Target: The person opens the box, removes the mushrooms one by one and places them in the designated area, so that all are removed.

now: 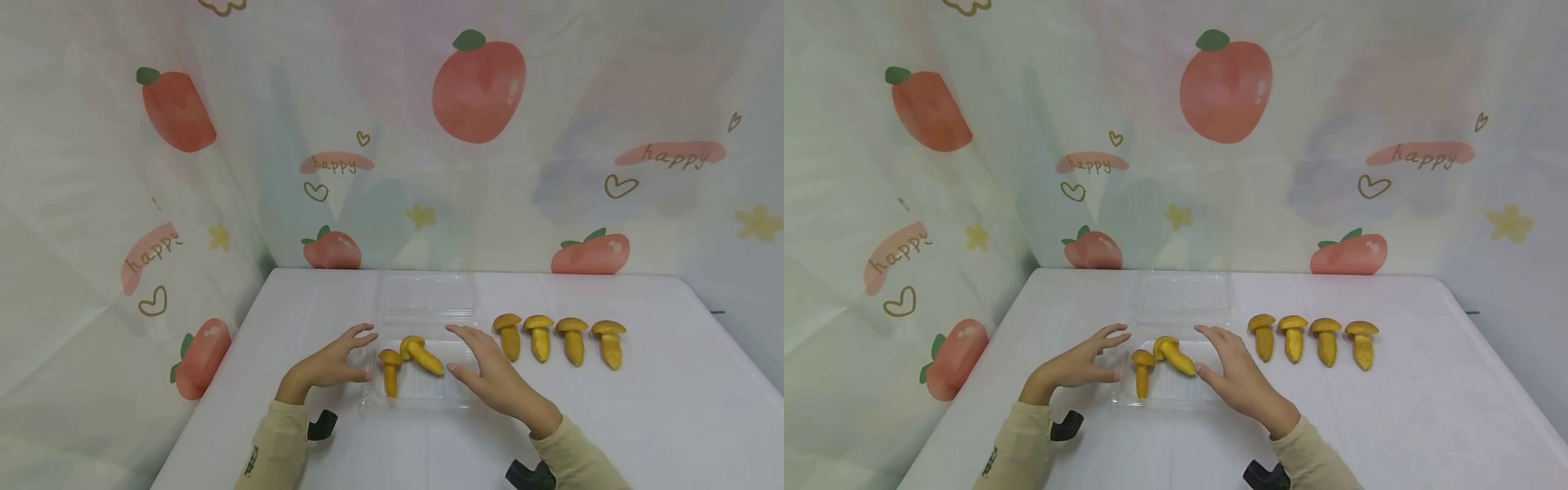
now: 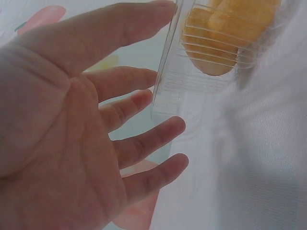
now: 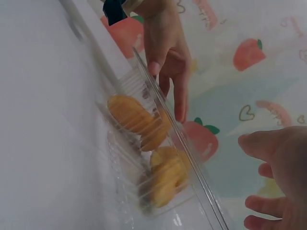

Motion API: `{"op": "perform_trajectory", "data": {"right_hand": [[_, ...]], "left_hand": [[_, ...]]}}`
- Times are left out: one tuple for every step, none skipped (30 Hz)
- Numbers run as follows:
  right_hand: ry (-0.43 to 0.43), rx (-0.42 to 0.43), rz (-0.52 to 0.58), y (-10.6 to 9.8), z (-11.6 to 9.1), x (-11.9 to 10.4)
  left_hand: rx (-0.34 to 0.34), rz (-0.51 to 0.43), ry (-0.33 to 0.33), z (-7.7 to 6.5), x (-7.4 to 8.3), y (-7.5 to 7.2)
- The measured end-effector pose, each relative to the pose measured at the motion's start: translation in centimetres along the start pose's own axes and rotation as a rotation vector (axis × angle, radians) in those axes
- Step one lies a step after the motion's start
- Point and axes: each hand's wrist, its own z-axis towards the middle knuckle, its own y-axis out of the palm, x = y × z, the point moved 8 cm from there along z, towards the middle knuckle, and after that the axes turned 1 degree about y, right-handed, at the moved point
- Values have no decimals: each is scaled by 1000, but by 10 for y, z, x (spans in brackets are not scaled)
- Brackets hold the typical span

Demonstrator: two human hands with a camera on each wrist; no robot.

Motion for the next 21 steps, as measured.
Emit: {"op": "perform_trajectory", "data": {"right_hand": [[1,-9,7,3,1,-2],[5,-19,15,6,2,-3],[5,-27,20,9,3,-4],[3,-34,24,12,3,-5],[0,-39,26,14,4,-7],[-5,-43,27,17,5,-8],[-12,-47,31,19,6,-9],[-16,-52,34,21,7,-10],[-20,-57,35,23,8,-12],[-23,-62,39,25,9,-13],[-23,-69,46,27,10,-13],[-22,-76,52,30,12,-14],[-19,-85,57,32,13,-14],[-14,-93,62,34,14,-14],[-9,-99,66,37,15,-15],[-3,-106,68,39,17,-14],[3,-112,70,42,18,-14],[8,-116,67,44,19,-14],[15,-120,67,46,20,-13],[21,-123,67,47,21,-13],[28,-126,66,49,22,-12]], "left_hand": [[-2,1,-1,0,0,1],[-5,2,-3,0,-1,1],[-7,1,-6,0,-1,1],[-9,2,-9,0,-1,2],[-10,3,-13,-1,-1,2],[-10,2,-16,-1,-1,1],[-9,5,-14,-1,-1,1],[-8,3,-15,-1,-1,1],[-7,4,-16,-1,0,1],[-6,5,-17,-1,0,0],[-5,7,-18,-1,0,0],[-4,6,-18,-1,1,0],[-3,7,-17,-1,1,0],[-3,6,-21,-1,1,0],[-3,7,-21,-1,1,0],[-2,7,-21,-1,1,0],[-1,5,-20,-1,1,0],[-1,2,-18,0,1,-1],[0,0,-17,0,1,-1],[0,-3,-16,0,1,0],[-1,-6,-16,0,1,0]]}}
